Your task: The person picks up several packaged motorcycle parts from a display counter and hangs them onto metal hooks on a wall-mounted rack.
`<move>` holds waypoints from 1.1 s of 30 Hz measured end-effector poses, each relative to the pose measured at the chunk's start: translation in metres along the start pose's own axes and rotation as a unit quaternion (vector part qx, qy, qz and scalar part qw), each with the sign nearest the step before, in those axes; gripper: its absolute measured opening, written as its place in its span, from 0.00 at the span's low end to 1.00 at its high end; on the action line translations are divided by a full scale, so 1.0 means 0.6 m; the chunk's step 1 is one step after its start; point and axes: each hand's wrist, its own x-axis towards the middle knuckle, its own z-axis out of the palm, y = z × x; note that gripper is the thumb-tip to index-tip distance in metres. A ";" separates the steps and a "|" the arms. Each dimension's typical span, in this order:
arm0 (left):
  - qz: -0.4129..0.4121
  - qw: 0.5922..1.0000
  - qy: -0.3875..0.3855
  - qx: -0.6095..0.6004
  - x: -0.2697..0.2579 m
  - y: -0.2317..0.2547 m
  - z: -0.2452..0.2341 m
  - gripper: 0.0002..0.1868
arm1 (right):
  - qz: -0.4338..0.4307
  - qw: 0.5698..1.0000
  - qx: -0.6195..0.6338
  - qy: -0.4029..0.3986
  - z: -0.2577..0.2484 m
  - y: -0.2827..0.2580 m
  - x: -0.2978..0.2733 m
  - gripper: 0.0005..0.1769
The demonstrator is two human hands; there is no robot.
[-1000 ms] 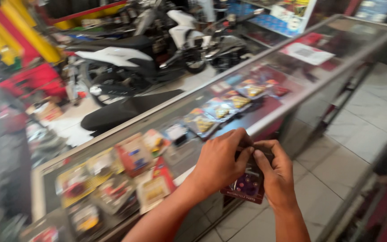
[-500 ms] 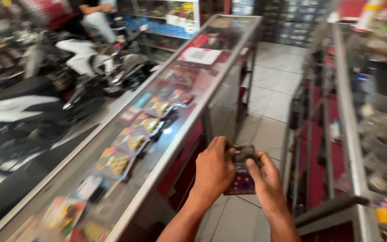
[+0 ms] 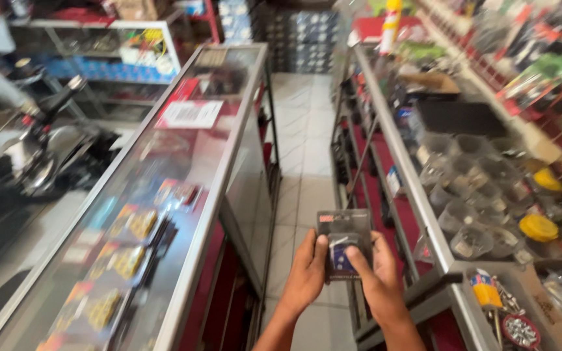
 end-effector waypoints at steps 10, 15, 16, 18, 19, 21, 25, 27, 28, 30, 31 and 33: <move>0.067 0.997 0.021 -0.009 0.100 -0.032 -0.025 0.24 | -0.018 0.999 -0.031 0.018 0.051 0.016 0.064 0.20; 0.032 0.999 0.031 -0.016 0.137 -0.045 -0.029 0.23 | 0.011 0.998 -0.048 0.025 0.042 0.046 0.091 0.22; 0.041 0.999 0.035 -0.003 0.148 -0.046 -0.027 0.22 | 0.049 0.996 -0.035 0.069 0.036 0.054 0.101 0.25; 0.026 0.999 0.021 -0.009 0.174 -0.045 -0.017 0.21 | 0.123 0.980 -0.007 0.155 0.023 0.066 0.124 0.31; 0.002 1.000 0.002 -0.028 0.183 -0.044 -0.011 0.21 | 0.119 0.979 0.007 0.166 0.012 0.067 0.137 0.31; -0.019 0.999 -0.024 -0.043 0.204 -0.042 0.000 0.21 | 0.111 0.976 0.039 0.183 -0.006 0.069 0.166 0.33; -0.009 0.997 -0.042 -0.068 0.277 -0.033 0.026 0.18 | 0.092 0.976 0.021 0.197 -0.030 0.082 0.233 0.29; -0.018 0.994 -0.050 -0.099 0.324 -0.021 0.040 0.16 | 0.086 0.969 0.035 0.230 -0.040 0.090 0.277 0.27; -0.025 0.992 -0.057 -0.114 0.347 -0.014 0.043 0.15 | 0.075 0.976 0.031 0.202 -0.049 0.092 0.298 0.26; -0.022 0.991 -0.065 -0.114 0.399 0.000 0.056 0.13 | 0.054 0.988 0.020 0.146 -0.068 0.092 0.338 0.25; -0.012 0.993 -0.067 -0.101 0.426 0.007 0.064 0.12 | 0.048 0.987 0.028 0.150 -0.075 0.093 0.358 0.25; 0.004 0.994 -0.073 -0.085 0.472 0.022 0.079 0.11 | 0.039 0.986 0.044 0.158 -0.085 0.091 0.392 0.24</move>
